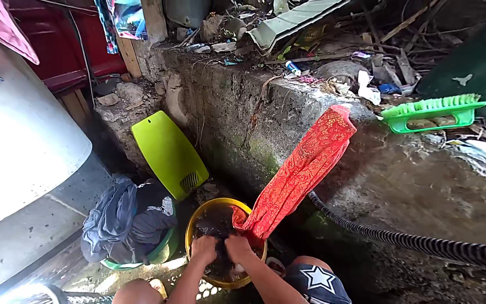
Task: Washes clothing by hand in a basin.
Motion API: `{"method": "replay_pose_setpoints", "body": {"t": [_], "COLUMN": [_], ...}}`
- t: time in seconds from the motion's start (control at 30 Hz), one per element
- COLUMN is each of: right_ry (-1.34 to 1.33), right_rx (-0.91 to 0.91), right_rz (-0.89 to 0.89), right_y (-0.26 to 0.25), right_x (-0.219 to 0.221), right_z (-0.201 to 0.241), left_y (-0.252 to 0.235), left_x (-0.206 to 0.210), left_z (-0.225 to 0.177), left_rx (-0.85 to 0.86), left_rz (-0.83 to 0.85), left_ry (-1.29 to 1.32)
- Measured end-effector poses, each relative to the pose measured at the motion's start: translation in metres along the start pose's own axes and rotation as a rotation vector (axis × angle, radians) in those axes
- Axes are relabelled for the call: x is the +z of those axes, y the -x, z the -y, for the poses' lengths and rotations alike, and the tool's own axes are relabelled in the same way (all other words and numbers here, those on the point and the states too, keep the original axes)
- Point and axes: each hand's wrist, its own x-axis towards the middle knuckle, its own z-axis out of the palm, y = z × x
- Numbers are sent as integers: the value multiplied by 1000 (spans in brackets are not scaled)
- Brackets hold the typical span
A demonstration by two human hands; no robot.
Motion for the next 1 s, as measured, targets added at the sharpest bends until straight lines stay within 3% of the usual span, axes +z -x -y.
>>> {"method": "replay_pose_setpoints", "body": {"t": [0.1, 0.2, 0.3, 0.37, 0.47, 0.53, 0.63, 0.7, 0.77, 0.83, 1.0], "right_ry": [-195, -587, -885, -1026, -1123, -1124, -972, -871, -968, -1292, -1908], "right_rx": [-137, -557, -916, -1002, -832, -791, -794, -716, -654, -608, -183], "right_rz": [-167, -447, -618, -670, -688, -530, -197, -123, -187, -347, -587], "right_y": [18, 38, 54, 64, 55, 45, 39, 32, 22, 21, 47], "right_x": [-42, -66, -75, -90, -99, -93, -79, -62, -40, -25, -34], "right_z": [5, 7, 11, 1, -25, -36, -36, -18, 11, 39, 35], "left_y": [17, 30, 41, 61, 114, 147, 183, 199, 207, 206, 151], "left_x": [-14, -14, -19, -48, -102, -136, -181, -204, -221, -223, -167], "left_z": [28, 37, 22, 1, -28, -41, -55, -63, -73, -80, -59], "left_rx": [125, 256, 236, 265, 351, 399, 601, 745, 812, 795, 494], "left_rz": [-219, -335, -678, -855, -951, -989, -1081, -1086, -1116, -1155, -1239], "left_ry": [469, 685, 793, 1041, 1472, 1650, 1780, 1823, 1897, 1956, 1957]}}
